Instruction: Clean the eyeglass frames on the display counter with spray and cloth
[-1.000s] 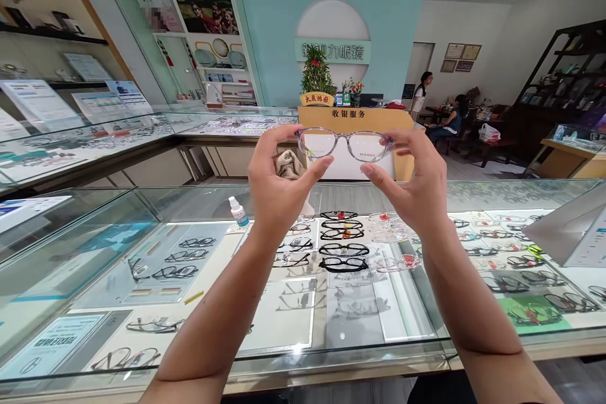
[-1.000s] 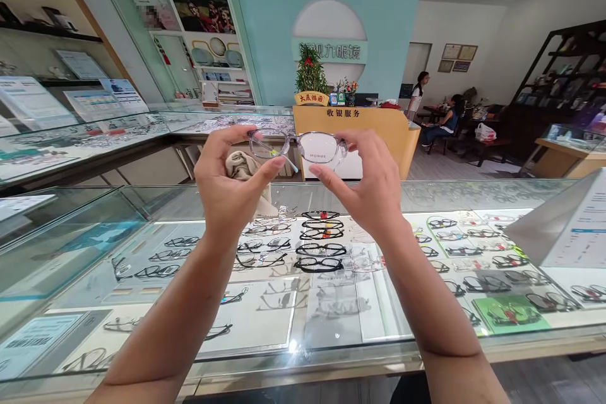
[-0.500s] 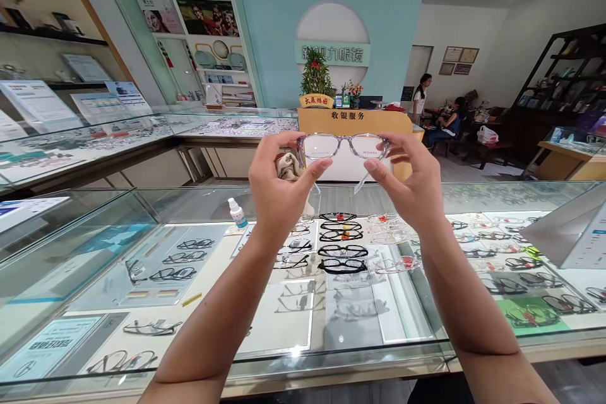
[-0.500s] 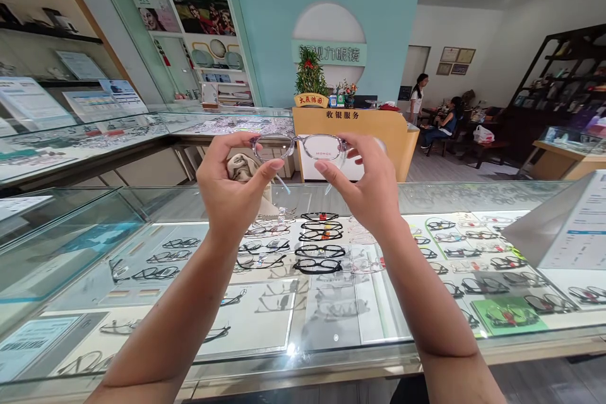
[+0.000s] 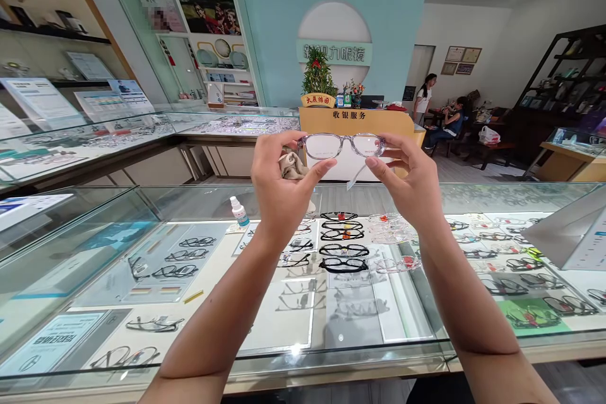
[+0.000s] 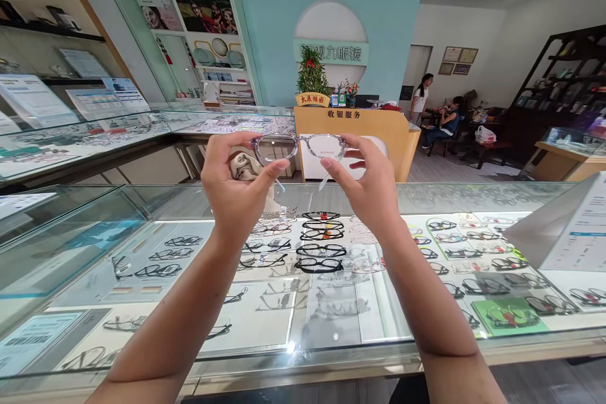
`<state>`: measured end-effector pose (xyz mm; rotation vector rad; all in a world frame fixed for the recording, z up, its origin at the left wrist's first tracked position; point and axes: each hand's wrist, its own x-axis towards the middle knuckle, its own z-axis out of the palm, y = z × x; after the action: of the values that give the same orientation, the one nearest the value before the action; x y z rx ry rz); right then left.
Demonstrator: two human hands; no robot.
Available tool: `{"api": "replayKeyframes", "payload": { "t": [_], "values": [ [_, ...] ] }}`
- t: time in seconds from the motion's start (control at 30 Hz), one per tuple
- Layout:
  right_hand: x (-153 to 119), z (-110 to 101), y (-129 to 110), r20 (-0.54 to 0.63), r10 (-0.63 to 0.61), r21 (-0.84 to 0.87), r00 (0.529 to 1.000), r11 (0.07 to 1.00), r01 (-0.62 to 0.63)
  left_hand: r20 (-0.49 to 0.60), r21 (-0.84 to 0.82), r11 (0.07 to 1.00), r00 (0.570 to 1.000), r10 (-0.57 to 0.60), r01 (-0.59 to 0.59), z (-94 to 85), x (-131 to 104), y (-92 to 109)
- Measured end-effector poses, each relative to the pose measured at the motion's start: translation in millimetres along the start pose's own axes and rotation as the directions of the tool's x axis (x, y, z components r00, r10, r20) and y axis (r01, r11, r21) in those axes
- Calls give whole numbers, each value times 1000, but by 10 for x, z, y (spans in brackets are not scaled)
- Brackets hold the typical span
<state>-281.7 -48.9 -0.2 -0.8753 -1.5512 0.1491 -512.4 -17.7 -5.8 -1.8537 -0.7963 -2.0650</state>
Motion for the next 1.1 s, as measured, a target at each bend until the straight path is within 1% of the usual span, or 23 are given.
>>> {"api": "replayKeyframes", "payload": {
  "t": [0.17,0.33,0.53,0.7,0.83,0.97,1.1],
  "values": [
    [4,14,18,17,49,39,999,998,-50,0,35,999,1000,15,-15,-6,-7,3],
    [-6,51,26,-2,91,77,996,993,-91,-15,31,999,1000,-19,19,1,-10,-2],
    [-14,92,41,-55,47,54,997,998,-44,22,7,996,996,-84,84,15,-12,-23],
    [-24,97,31,-90,-6,-9,996,1000,6,20,-4,996,996,-89,89,26,-12,-17],
    [-23,102,17,-119,-31,-23,992,999,28,29,-18,996,996,-88,89,33,-17,-30],
    [-22,106,31,-116,-48,-51,992,998,43,26,-27,996,996,-84,85,35,-25,-44],
    [-27,107,38,-109,-37,-49,993,998,31,26,-20,997,997,-76,77,34,-27,-51]
  ]
}}
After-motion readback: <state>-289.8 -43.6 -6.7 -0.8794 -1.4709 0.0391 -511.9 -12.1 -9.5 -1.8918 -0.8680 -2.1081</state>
